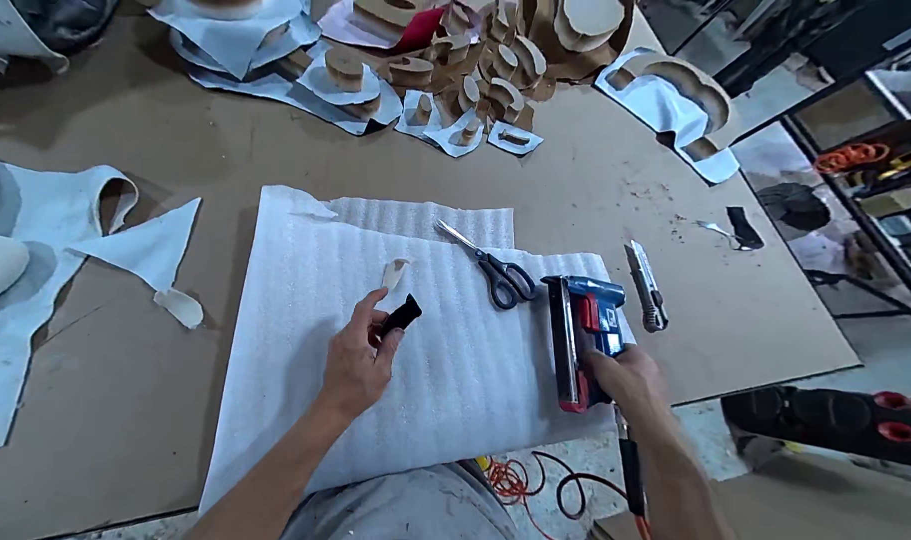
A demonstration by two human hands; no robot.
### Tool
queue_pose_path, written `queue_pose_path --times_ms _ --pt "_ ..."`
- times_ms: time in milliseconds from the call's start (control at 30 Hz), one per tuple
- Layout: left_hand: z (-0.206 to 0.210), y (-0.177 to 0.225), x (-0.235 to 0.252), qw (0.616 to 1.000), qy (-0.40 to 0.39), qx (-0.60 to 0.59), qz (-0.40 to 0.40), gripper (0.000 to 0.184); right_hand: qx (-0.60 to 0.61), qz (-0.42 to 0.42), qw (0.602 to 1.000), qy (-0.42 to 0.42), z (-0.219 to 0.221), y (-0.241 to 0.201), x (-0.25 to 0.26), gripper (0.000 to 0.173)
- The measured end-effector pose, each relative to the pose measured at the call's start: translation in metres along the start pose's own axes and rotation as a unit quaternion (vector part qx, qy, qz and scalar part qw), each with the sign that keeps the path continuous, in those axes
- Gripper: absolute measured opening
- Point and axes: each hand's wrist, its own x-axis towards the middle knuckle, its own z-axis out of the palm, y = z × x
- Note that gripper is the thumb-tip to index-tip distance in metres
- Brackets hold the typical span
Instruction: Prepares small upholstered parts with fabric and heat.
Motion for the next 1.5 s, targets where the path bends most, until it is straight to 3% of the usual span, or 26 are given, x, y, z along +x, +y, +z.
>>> queue_pose_path --times_ms 100,167,233,300,367,433,500,567,633,700,767,867,933,1033,1133,1233,1400,1500 --pt "-0.023 0.042 -0.001 0.960 -0.029 -0.259 -0.104 0.058 -0.063 -0.106 0.992 0.040 -0.014 0.001 -0.004 0.060" --pt "-0.035 0.065 -0.003 0.926 -0.048 -0.354 -0.121 0.051 -0.014 -0.211 0.974 0.079 -0.033 -0.014 -0.027 0.060" --pt "-0.040 0.082 -0.006 0.920 -0.059 -0.372 -0.110 0.049 0.075 -0.293 0.950 0.072 -0.043 -0.046 -0.068 0.047" --pt "-0.041 0.095 -0.009 0.926 -0.062 -0.361 -0.089 0.050 0.229 -0.348 0.908 -0.040 -0.039 -0.080 -0.117 0.034" --pt "-0.041 0.103 -0.012 0.944 -0.056 -0.322 -0.049 0.050 0.344 -0.387 0.844 -0.142 -0.028 -0.105 -0.158 0.030" --pt "-0.041 0.108 -0.015 0.964 -0.041 -0.262 0.012 0.048 0.407 -0.417 0.796 -0.167 -0.021 -0.119 -0.181 0.031" --pt "-0.043 0.112 -0.018 0.977 -0.030 -0.192 0.082 0.043 0.440 -0.427 0.772 -0.165 -0.021 -0.124 -0.190 0.039" --pt "-0.045 0.116 -0.020 0.980 -0.033 -0.141 0.133 0.041 0.432 -0.438 0.773 -0.156 -0.024 -0.123 -0.192 0.046" --pt "-0.047 0.119 -0.023 0.977 -0.029 -0.136 0.163 0.043 0.432 -0.455 0.761 -0.164 -0.026 -0.119 -0.191 0.035" --pt "-0.046 0.124 -0.025 0.966 -0.001 -0.201 0.160 0.055 0.486 -0.429 0.741 -0.176 -0.023 -0.119 -0.192 0.020" --pt "-0.042 0.129 -0.025 0.953 0.021 -0.277 0.125 0.065 0.576 -0.354 0.708 -0.204 -0.016 -0.124 -0.198 0.018" --pt "-0.031 0.131 -0.025 0.952 -0.003 -0.296 0.075 0.040 0.645 -0.323 0.660 -0.209 0.001 -0.133 -0.208 0.021" --pt "-0.024 0.131 -0.025 0.955 -0.042 -0.280 0.086 0.042 0.632 -0.344 0.672 -0.175 0.010 -0.138 -0.214 0.019" --pt "-0.019 0.131 -0.028 0.952 -0.041 -0.288 0.098 0.035 0.604 -0.362 0.695 -0.145 0.016 -0.142 -0.218 0.017" --pt "-0.018 0.133 -0.026 0.948 0.002 -0.307 0.086 0.030 0.492 -0.424 0.749 -0.133 0.008 -0.138 -0.213 0.023" --pt "-0.022 0.128 -0.018 0.959 0.070 -0.242 0.131 0.030 0.340 -0.484 0.805 -0.046 -0.023 -0.130 -0.209 0.037" --pt "-0.026 0.127 -0.016 0.977 0.104 -0.076 0.171 0.047 0.368 -0.550 0.749 0.021 -0.040 -0.151 -0.211 0.031" --pt "-0.025 0.128 -0.019 0.972 0.108 -0.056 0.201 0.037 0.366 -0.574 0.731 0.043 -0.032 -0.166 -0.214 0.027"
